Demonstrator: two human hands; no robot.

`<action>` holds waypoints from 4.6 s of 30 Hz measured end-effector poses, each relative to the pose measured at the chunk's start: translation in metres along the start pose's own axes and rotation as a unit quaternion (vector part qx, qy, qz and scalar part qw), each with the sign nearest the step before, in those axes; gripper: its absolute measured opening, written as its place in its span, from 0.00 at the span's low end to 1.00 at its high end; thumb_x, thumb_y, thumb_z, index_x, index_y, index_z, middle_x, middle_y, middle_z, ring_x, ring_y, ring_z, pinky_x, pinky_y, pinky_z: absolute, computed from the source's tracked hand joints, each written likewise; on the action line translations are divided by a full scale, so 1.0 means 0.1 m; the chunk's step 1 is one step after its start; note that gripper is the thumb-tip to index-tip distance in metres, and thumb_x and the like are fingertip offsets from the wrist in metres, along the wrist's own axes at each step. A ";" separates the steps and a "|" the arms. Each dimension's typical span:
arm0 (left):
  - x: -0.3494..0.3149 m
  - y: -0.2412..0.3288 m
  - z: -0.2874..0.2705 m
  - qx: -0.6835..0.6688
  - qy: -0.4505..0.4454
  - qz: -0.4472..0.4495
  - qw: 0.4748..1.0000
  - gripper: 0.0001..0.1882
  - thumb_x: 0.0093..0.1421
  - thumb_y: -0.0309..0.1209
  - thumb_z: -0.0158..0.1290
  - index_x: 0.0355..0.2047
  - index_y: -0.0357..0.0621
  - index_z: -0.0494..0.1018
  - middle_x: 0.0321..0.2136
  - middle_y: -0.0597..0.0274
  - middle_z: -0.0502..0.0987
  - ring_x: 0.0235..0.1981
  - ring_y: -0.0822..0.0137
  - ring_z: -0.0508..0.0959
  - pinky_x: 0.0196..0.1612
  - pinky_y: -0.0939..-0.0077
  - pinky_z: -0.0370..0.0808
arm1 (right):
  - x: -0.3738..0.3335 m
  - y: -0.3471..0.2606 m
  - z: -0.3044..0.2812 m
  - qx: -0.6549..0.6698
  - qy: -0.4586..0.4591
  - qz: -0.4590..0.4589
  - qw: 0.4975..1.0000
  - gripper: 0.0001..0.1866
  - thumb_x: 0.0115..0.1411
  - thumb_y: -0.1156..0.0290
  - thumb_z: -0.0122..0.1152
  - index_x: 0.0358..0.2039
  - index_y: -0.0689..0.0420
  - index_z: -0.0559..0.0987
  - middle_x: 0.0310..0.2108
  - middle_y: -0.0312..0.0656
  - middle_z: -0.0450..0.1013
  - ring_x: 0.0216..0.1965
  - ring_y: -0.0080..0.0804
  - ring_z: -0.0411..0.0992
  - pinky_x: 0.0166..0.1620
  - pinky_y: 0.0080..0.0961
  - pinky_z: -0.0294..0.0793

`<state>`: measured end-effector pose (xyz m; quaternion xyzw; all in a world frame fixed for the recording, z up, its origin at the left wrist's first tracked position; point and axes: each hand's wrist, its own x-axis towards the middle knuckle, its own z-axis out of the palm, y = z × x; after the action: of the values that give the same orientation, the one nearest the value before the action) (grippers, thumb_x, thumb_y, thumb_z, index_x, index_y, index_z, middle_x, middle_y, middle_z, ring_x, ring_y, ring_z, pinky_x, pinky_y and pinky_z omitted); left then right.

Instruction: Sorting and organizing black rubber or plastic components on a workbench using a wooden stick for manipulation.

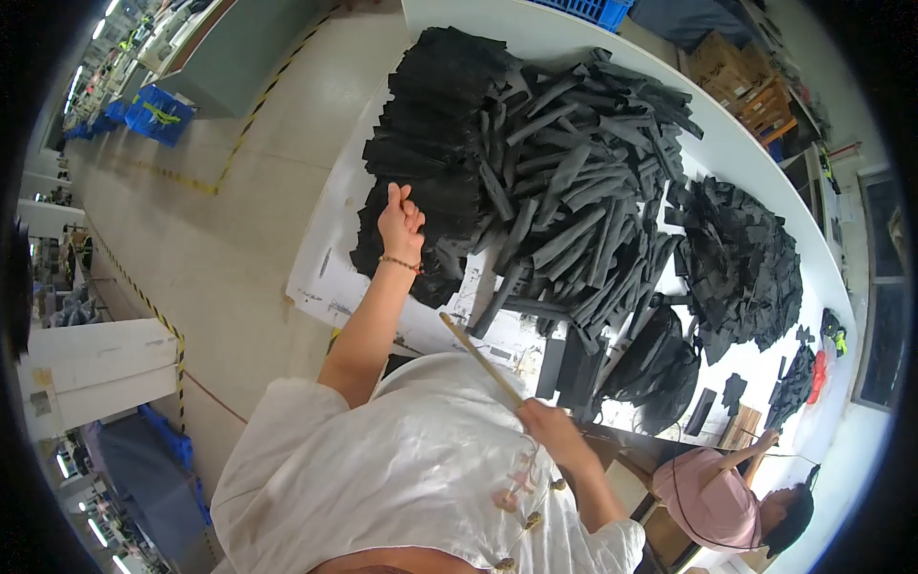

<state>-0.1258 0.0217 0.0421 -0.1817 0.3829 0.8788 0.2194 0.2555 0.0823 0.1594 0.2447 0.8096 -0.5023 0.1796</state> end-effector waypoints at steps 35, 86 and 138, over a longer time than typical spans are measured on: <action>-0.06 -0.13 0.05 0.639 -0.316 0.376 0.592 0.08 0.51 0.30 0.58 0.32 0.44 0.74 0.28 0.61 0.72 0.34 0.59 0.73 0.38 0.69 0.72 | 2.22 -0.16 -2.14 -0.009 0.556 -0.102 0.825 0.16 0.63 0.59 0.54 0.40 0.61 0.73 0.22 0.38 0.68 0.25 0.27 0.65 0.29 0.25 0.65; -0.57 -0.11 0.09 0.037 -0.053 -0.094 0.993 0.08 0.56 0.31 0.59 0.30 0.38 0.75 0.20 0.61 0.76 0.16 0.72 0.73 0.18 0.82 0.68 | 1.34 -0.21 0.52 0.061 0.239 -0.110 0.963 0.05 0.61 0.76 0.52 0.32 0.65 0.73 0.22 0.58 0.68 0.23 0.58 0.67 0.25 0.39 0.66; -0.91 -0.36 -0.01 0.088 -0.069 -0.238 0.965 0.22 0.57 0.54 0.54 0.30 0.46 0.68 0.16 0.66 0.68 0.15 0.67 0.70 0.22 0.70 0.73 | 0.69 -0.15 0.42 0.042 0.177 -0.034 0.983 0.09 0.64 0.71 0.49 0.32 0.61 0.76 0.15 0.48 0.69 0.16 0.41 0.70 0.22 0.32 0.67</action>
<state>-0.0310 0.0204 0.0646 -0.1864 0.3886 0.7743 0.4634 0.1921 0.0536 0.1152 0.3094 0.8149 -0.4901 0.0055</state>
